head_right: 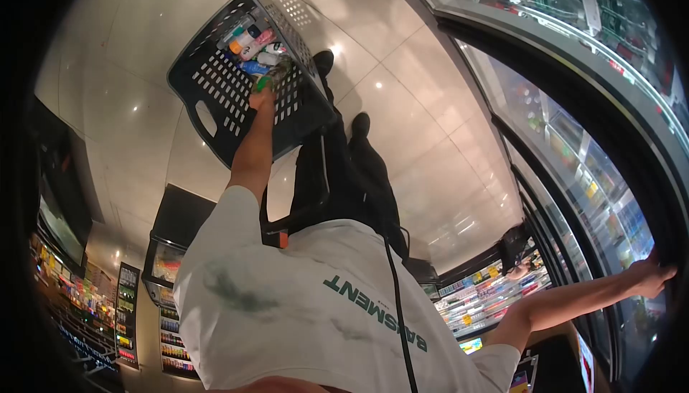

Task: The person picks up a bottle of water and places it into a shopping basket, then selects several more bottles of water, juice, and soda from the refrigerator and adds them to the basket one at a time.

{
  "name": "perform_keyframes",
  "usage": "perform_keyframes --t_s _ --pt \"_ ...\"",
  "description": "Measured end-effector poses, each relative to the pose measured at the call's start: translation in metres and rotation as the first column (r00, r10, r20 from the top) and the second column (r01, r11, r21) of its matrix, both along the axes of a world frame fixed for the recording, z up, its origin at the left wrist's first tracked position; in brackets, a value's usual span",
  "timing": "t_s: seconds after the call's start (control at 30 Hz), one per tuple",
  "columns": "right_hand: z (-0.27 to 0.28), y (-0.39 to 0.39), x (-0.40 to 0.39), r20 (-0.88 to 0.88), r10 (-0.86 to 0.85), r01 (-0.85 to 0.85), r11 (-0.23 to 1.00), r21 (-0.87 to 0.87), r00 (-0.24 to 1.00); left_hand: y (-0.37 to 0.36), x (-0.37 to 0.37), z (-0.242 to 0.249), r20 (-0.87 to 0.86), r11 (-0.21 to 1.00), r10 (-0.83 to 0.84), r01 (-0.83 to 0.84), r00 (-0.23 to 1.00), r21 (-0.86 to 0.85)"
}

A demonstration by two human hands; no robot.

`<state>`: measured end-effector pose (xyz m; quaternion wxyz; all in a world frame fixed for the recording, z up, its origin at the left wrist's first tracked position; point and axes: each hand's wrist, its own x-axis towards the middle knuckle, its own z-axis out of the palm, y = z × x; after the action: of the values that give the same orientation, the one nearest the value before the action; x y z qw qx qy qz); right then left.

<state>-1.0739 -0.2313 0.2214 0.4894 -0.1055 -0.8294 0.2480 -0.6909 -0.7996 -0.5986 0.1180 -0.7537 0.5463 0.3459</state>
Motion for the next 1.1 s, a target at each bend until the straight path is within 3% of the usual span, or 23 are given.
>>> perform_keyframes --t_s 0.1,0.13,0.17,0.2,0.23,0.27,0.3,0.33,0.37,0.4,0.43,0.47,0.5,0.53,0.57,0.63,0.7,0.73,0.83,0.9,0.97,1.07,1.1 --pt "0.006 0.02 0.001 0.029 0.039 -0.039 0.999 -0.027 0.999 -0.019 -0.027 0.036 0.011 0.932 0.354 -0.354 0.935 0.071" --pt "0.007 0.018 0.004 0.072 0.023 -0.022 1.0 -0.006 0.997 -0.027 -0.033 0.068 0.162 0.984 -0.164 0.15 0.973 0.095" --pt "0.008 0.013 0.004 0.105 0.001 -0.003 1.0 0.02 0.994 -0.042 -0.018 0.048 0.166 0.674 -0.738 0.705 0.654 0.222" --pt "0.006 0.021 0.002 0.088 0.025 -0.021 0.999 -0.05 0.996 -0.056 -0.003 0.029 0.241 0.11 -0.968 0.98 0.067 0.168" --pt "0.003 0.03 0.0 0.066 0.047 -0.039 0.992 -0.119 0.997 -0.056 -0.028 0.08 0.262 0.17 -0.957 0.973 0.126 0.153" --pt "0.0 0.039 0.0 0.077 0.006 0.003 0.993 -0.115 0.997 -0.065 -0.013 0.059 0.264 0.254 -0.933 0.967 0.245 0.0" --pt "-0.004 0.007 0.005 0.113 -0.085 0.101 0.984 -0.144 0.99 -0.068 -0.009 0.063 0.144 0.314 -0.935 0.945 0.324 -0.091" --pt "-0.004 0.012 0.006 0.164 -0.149 0.156 0.987 -0.03 0.975 -0.071 -0.006 0.072 0.012 0.374 -0.924 0.912 0.382 -0.168" --pt "-0.003 0.016 0.006 0.201 -0.219 0.205 0.975 0.086 0.955 -0.069 -0.008 0.062 -0.293 0.862 -0.496 0.504 0.817 -0.056" --pt "-0.001 0.002 0.01 0.233 -0.184 0.181 0.983 0.033 0.955 -0.071 -0.01 0.066 -0.164 0.716 -0.698 0.688 0.698 -0.117" --pt "0.001 -0.011 0.014 0.262 -0.15 0.161 0.987 -0.02 0.953 -0.055 -0.019 0.115 -0.3 0.843 -0.522 0.537 0.799 -0.035" --pt "-0.003 0.002 0.009 0.239 -0.212 0.184 0.974 0.134 0.948 -0.041 -0.033 0.164 -0.364 0.857 -0.478 0.515 0.8 0.005" --pt "-0.005 -0.011 0.013 0.117 -0.001 -0.002 1.0 0.027 0.993 -0.025 -0.041 0.204 -0.418 0.867 -0.433 0.496 0.799 0.05" --pt "0.001 -0.021 0.019 0.166 -0.213 0.179 0.964 0.196 0.963 -0.008 -0.046 0.228 -0.503 0.909 -0.326 0.411 0.801 0.065" --pt "0.007 -0.032 0.027 0.166 -0.15 0.13 0.984 0.126 0.975 0.002 -0.049 0.248 -0.581 0.94 -0.217 0.329 0.785 0.094" --pt "-0.006 -0.03 0.034 0.072 -0.029 0.026 0.999 0.033 0.997 0.011 -0.06 0.282 -0.623 0.893 -0.221 0.413 0.75 0.181" --pt "-0.012 -0.042 0.069 -0.041 -0.015 0.016 0.999 0.038 0.999 0.013 -0.072 0.278 -0.8 0.828 -0.115 0.502 0.589 0.251" --pt "-0.009 -0.05 0.094 -0.043 -0.004 0.005 1.0 0.01 0.999 0.034 -0.077 0.317 -0.747 0.84 -0.349 0.542 0.566 0.018" --pt "0.0 -0.064 0.177 -0.044 0.125 -0.129 0.985 -0.116 0.991 0.052 -0.098 0.33 -0.783 0.749 -0.565 0.559 0.26 -0.355" --pt "0.008 -0.063 0.231 -0.027 0.253 -0.253 0.946 -0.204 0.967 0.107 -0.098 0.453 -0.87 0.792 -0.409 0.58 0.276 -0.189" --pt "0.004 -0.053 0.272 -0.054 0.331 -0.334 0.918 -0.215 0.942 0.145 -0.117 0.507 -0.824 0.677 -0.552 0.647 0.129 -0.352" --pt "0.019 -0.05 0.343 -0.03 0.416 -0.401 0.853 -0.334 0.909 0.208 -0.163 0.554 -0.829 0.573 -0.529 0.645 -0.18 -0.506" --pt "0.019 -0.047 0.36 -0.028 0.411 -0.394 0.85 -0.35 0.911 0.235 -0.173 0.589 -0.736 0.443 -0.624 0.657 -0.262 -0.609"
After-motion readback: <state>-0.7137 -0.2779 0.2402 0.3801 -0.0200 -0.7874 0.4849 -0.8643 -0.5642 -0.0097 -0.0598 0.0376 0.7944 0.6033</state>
